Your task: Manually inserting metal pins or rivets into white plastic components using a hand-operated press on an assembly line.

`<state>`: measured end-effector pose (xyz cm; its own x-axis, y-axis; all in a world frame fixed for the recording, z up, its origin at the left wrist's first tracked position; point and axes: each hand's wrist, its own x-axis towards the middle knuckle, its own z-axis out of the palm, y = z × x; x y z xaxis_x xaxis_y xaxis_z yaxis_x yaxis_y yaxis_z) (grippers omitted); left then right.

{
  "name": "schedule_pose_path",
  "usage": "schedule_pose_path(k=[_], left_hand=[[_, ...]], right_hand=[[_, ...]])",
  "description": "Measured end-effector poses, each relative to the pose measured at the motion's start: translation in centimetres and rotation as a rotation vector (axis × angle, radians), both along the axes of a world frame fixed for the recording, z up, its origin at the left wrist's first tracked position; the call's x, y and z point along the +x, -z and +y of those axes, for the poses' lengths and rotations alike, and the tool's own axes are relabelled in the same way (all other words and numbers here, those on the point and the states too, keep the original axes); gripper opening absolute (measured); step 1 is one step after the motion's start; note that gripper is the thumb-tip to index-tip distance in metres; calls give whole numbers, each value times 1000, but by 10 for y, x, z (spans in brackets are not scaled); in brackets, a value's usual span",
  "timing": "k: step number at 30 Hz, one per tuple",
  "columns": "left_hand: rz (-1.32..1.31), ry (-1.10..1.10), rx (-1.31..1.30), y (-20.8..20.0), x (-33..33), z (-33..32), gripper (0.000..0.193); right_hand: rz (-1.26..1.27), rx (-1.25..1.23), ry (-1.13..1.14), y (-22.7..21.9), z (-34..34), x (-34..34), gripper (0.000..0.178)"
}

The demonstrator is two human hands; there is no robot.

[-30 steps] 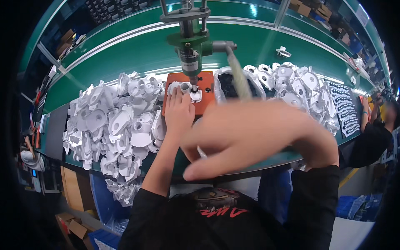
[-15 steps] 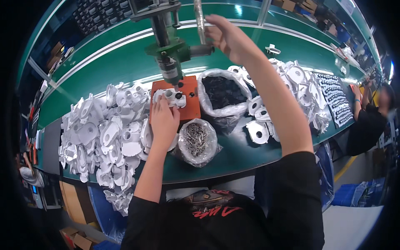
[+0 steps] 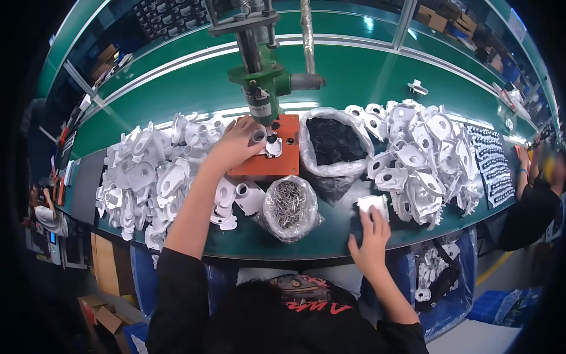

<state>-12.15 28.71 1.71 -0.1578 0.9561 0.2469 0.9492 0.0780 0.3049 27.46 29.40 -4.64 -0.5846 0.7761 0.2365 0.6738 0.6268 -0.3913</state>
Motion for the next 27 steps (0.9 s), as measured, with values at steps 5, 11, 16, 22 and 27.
schedule_pose_path(k=[5, 11, 16, 22, 27], left_hand=[[-31, -138, -317, -56, 1, 8, 54], [-37, -297, -536, -79, -30, 20, 43], [-26, -413, 66, -47, -78, 15, 46], [105, -383, 32, -27, -83, -3, 48], [16, -305, -678, -61, -29, -40, 59]], right_hand=[[210, 181, -103, 18, -3, -6, 42], [446, -11, 20, 28, -7, -4, 33], [502, 53, 61, 18, -6, -6, 27], [500, 22, 121, 12, -6, -8, 28], [506, -49, 90, 16, -4, -3, 25]])
